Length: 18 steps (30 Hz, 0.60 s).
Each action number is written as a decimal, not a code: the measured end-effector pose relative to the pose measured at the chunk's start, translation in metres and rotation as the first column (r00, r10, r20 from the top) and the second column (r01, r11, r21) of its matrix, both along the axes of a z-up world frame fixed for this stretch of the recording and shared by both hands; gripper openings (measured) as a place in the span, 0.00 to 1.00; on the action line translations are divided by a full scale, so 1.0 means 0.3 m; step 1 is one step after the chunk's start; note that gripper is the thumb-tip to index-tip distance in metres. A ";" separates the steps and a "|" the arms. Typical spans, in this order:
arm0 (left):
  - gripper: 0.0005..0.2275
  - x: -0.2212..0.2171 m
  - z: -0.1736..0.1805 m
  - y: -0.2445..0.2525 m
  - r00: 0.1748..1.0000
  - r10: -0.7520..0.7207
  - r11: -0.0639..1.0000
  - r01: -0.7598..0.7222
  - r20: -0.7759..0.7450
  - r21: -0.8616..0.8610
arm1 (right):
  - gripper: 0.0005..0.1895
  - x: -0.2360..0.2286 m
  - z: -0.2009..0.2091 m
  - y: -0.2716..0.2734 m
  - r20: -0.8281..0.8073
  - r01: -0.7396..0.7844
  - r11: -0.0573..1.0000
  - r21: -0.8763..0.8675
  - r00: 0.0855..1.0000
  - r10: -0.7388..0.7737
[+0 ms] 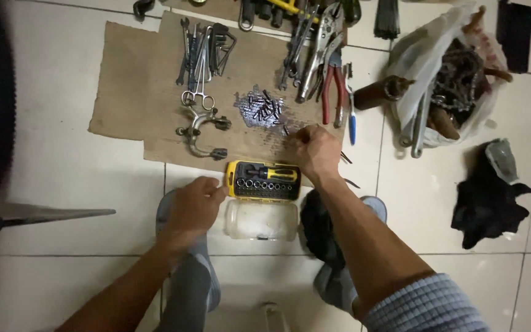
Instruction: The person organizes a yellow socket set by removing sockets, wiping them with a black cloth, and placing them back into the case. They also handle a small metal part with pliers and wipe it before returning it to the case.
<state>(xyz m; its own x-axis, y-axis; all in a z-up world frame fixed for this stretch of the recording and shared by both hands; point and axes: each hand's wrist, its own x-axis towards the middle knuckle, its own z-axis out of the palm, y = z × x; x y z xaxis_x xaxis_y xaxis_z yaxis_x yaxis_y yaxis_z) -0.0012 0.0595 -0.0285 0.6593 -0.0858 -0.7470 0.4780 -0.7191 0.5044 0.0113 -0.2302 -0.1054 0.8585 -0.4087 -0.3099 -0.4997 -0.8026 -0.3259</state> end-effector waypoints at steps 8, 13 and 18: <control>0.20 -0.092 -0.161 -0.025 0.987 0.147 0.983 -0.153 -0.071 -0.099 | 0.14 0.081 0.064 0.078 -0.056 0.071 0.983 0.168 0.996 -0.063; 0.20 -0.105 -0.156 -0.024 0.969 0.180 0.980 -0.191 -0.167 -0.055 | 0.11 0.066 0.071 0.096 -0.051 0.038 0.990 0.138 0.998 -0.031; 0.16 -0.094 -0.138 -0.029 0.960 0.257 0.964 -0.263 -0.108 -0.047 | 0.11 -0.001 0.180 0.152 0.146 0.154 0.672 0.724 0.919 -0.367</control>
<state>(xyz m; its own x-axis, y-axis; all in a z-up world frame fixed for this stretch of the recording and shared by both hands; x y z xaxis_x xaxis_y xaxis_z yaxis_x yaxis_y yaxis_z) -0.0293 0.0507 -0.0699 0.5871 0.0320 -0.8089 0.6947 -0.5329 0.4831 0.0111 -0.1847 -0.0514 0.8385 -0.3911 -0.3793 -0.4637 -0.1467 -0.8737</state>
